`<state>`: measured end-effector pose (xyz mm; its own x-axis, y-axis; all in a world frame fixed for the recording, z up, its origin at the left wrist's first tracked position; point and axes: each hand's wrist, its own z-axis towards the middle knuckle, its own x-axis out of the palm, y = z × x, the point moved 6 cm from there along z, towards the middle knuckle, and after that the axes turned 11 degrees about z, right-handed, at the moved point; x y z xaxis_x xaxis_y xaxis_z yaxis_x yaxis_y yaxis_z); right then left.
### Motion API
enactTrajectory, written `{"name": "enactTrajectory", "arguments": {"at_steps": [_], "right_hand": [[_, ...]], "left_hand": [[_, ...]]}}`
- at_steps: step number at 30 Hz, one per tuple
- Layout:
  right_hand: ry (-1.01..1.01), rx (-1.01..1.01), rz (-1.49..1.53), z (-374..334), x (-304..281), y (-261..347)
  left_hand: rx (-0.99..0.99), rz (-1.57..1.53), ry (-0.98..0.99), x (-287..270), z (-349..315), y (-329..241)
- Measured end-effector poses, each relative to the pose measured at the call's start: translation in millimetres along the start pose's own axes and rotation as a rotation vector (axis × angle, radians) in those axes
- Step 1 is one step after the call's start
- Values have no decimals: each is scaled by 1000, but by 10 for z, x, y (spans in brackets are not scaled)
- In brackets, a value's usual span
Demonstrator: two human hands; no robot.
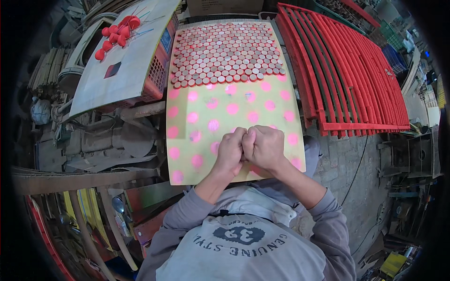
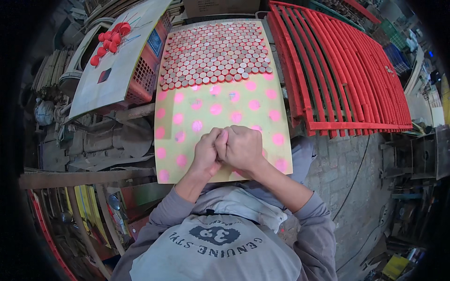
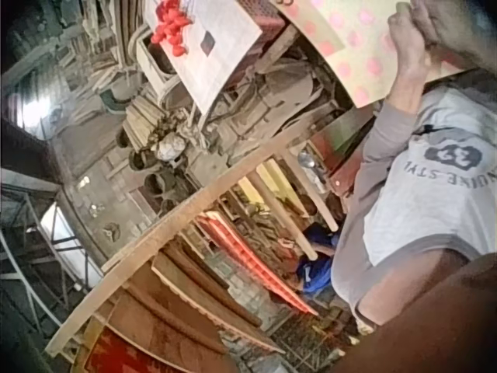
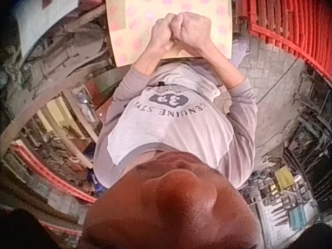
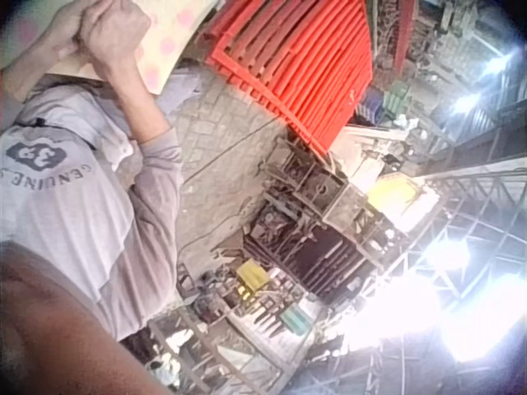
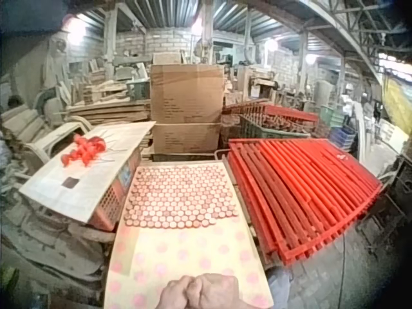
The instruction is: The person repeatedly picks up red cylindrical objects from a stack, separates them into individual units, and places them onto a yellow board with pink dots. The person arranges the cylinders in neat rows, filling the board systematically.
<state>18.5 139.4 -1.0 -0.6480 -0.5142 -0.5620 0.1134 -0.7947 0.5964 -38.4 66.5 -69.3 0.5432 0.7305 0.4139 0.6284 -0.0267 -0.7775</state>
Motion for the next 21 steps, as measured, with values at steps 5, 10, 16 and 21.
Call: {"name": "enactTrajectory", "arguments": {"at_steps": [5,10,16,21], "right_hand": [[83,45,150,80,-122,119],[68,400,412,-76,-76,59],[93,286,387,-168,35,182],[107,428,412,59,-28,-222]], "left_hand": [[206,148,-2,-41,-58,-128],[248,359,114,-187,8,-86],[306,359,-21,-219,-71,-61],[85,361,91,-337,-1,-13]]}}
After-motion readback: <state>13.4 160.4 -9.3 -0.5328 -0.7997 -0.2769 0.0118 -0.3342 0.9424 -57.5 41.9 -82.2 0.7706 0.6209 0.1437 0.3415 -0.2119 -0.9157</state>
